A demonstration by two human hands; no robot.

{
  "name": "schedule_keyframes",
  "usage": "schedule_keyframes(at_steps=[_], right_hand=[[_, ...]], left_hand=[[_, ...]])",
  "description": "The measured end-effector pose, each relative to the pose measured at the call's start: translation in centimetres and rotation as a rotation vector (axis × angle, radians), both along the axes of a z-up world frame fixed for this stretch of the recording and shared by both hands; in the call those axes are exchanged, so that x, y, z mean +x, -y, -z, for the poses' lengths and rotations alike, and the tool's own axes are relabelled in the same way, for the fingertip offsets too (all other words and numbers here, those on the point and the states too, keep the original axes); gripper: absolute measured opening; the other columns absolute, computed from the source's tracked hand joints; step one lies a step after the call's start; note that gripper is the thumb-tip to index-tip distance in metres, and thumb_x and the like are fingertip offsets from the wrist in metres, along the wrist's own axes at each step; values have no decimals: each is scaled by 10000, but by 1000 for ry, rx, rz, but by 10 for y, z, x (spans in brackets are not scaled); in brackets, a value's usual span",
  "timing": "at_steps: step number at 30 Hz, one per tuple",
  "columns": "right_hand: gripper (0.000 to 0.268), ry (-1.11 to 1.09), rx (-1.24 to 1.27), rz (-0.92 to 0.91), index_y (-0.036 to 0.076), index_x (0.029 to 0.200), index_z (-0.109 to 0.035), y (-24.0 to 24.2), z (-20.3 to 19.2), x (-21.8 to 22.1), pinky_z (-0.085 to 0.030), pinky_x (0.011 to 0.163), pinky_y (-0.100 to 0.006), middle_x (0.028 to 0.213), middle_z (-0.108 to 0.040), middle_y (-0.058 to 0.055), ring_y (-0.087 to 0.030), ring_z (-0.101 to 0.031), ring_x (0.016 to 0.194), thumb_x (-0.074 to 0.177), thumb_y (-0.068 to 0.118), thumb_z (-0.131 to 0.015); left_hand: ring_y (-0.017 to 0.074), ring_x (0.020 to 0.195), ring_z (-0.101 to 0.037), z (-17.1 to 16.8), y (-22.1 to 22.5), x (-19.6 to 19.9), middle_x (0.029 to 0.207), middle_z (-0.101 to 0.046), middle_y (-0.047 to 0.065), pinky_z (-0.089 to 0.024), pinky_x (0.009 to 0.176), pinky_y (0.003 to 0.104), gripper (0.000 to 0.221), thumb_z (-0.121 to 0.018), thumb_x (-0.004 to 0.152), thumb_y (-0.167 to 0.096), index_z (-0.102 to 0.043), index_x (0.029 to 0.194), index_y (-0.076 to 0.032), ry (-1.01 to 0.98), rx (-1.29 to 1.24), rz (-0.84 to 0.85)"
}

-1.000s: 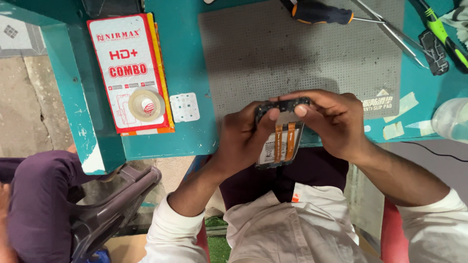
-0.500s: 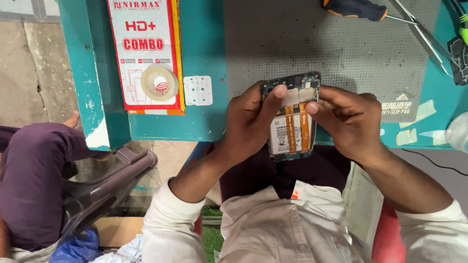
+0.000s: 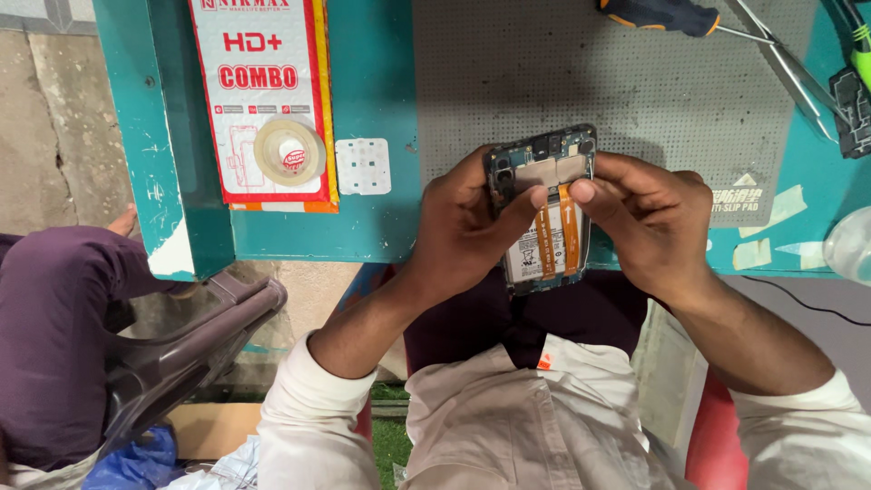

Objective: The person repairs a disassembled smartphone by prying and adjusting internal components with tweezers and fingers. They work on the battery area and ribbon cable connections while holding the device over a workbench.

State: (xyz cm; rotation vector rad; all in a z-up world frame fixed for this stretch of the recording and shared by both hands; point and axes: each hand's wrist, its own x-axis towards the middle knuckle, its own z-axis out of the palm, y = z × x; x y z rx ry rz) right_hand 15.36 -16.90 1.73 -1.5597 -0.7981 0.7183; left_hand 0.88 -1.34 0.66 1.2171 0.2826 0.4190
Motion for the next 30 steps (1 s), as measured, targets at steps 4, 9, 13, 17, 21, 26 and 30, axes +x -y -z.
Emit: schedule_keyframes(at_steps=[4, 9, 13, 17, 21, 26, 30], right_hand=[[272, 45, -6, 4, -39, 1309, -694, -1, 0, 0, -530, 721, -175, 976, -761, -64, -37, -661, 852, 1079, 105, -685], [272, 75, -65, 27, -41, 1295, -693, -1, -1, -2, -459, 641, -158, 881, -719, -33, -9, -583, 760, 1055, 85, -682], [288, 118, 14, -34, -41, 1352, -655, 0, 0, -1, -527, 719, -162, 1005, -757, -26, -15, -661, 868, 1090, 79, -659], [343, 174, -84, -25, -15, 1389, -667, 2, 1, -1, -433, 628, -162, 860, -729, -35, -5, -560, 730, 1062, 83, -691], [384, 232, -33, -72, -8, 1409, -635, 0, 0, 0, -480, 628, -164, 900, -750, -42, -8, -625, 751, 1043, 85, -703], [427, 211, -49, -85, -10, 1405, -635, 2, -2, 1, -471, 612, -153, 946, -766, -62, -10, -632, 736, 997, 74, -730], [427, 214, -49, -104, -16, 1358, -661, 4, -1, 3, -439, 581, -156, 934, -771, -70, -11, -612, 710, 952, 71, -759]], left_hand=[[-10, 862, -582, 0, 0, 1, 980, -674, -28, -497, 700, 177, 190, -689, 1073, -141, -629, 1192, -5, -49, 82, -25], [-17, 823, -551, 0, -1, 0, 940, -660, -41, -478, 674, 173, 189, -696, 1069, -146, -635, 1183, -9, -101, 110, -23], [-21, 811, -545, 0, 0, 0, 934, -663, -40, -478, 664, 171, 191, -704, 1060, -146, -638, 1179, -12, -109, 132, -39], [-8, 805, -578, 3, -1, 0, 947, -688, -16, -493, 662, 178, 200, -690, 1069, -135, -631, 1213, -8, -114, 130, -33], [40, 937, -658, 6, -2, 1, 1094, -707, 41, -569, 786, 209, 282, -661, 1081, -128, -574, 1311, 9, -19, -75, -60], [88, 1034, -680, 8, -2, 3, 1202, -701, 97, -590, 930, 245, 295, -641, 1114, -160, -562, 1332, 22, 120, -202, -166], [100, 1037, -669, 15, -2, 1, 1191, -695, 113, -571, 901, 229, 265, -633, 1157, -181, -549, 1292, 31, 184, -227, -273]])
